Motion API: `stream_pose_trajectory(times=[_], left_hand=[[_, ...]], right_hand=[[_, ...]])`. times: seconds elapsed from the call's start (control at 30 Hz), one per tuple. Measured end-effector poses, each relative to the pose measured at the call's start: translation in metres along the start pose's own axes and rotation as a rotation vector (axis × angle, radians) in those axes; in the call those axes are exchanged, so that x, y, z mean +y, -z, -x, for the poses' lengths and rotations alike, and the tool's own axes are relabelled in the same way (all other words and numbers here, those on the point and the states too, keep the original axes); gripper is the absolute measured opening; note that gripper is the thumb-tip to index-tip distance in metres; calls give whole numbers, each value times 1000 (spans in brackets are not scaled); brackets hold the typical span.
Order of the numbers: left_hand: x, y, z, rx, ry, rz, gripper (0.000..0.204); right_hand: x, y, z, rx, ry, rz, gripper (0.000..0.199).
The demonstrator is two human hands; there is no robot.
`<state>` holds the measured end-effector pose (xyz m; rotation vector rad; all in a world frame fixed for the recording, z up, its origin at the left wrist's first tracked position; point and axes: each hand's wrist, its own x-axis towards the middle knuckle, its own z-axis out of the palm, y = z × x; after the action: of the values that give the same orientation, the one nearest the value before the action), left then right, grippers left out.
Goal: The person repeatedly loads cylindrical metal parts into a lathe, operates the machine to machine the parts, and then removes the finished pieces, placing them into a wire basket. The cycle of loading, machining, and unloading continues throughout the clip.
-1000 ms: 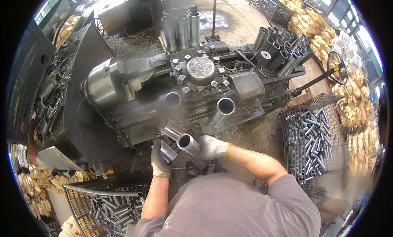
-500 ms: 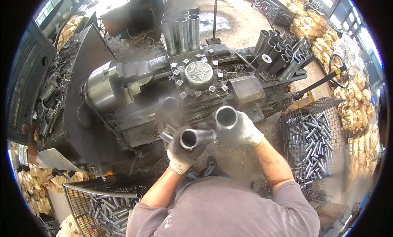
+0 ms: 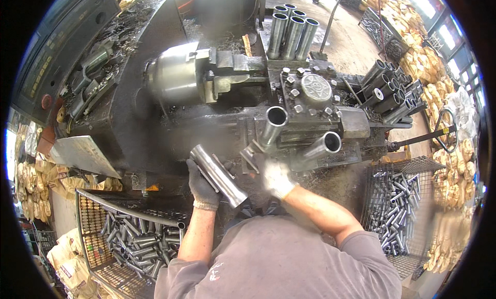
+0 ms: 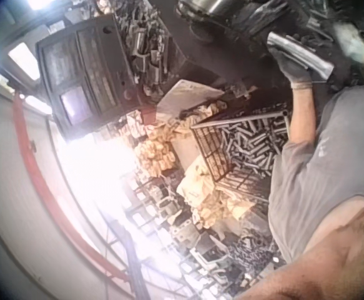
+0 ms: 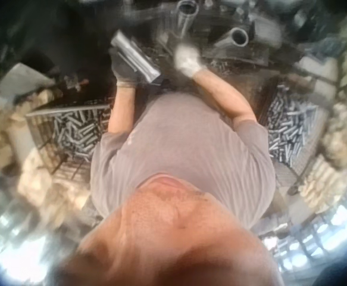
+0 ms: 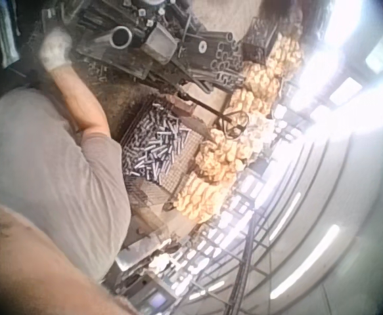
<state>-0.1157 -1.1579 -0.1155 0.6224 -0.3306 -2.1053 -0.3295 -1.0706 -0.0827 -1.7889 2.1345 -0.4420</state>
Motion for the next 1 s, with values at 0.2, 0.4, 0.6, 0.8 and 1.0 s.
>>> stream_pose_trajectory(times=[0.2,0.4,0.6,0.8,1.0], left_hand=[[16,-1,-5,24,-61,-93,80],[7,-79,-5,-140,-254,-157,89],[48,-113,0,-64,-637,-961,74],[42,66,7,445,-491,-575,45],[58,169,47,1038,-604,-315,39]], right_hand=[[-15,49,-40,-181,-251,-593,42],[-69,89,-52,-453,-210,-550,83],[-92,155,-74,-312,110,-625,82],[-18,271,-188,42,394,247,85],[95,224,-291,-162,383,721,44]])
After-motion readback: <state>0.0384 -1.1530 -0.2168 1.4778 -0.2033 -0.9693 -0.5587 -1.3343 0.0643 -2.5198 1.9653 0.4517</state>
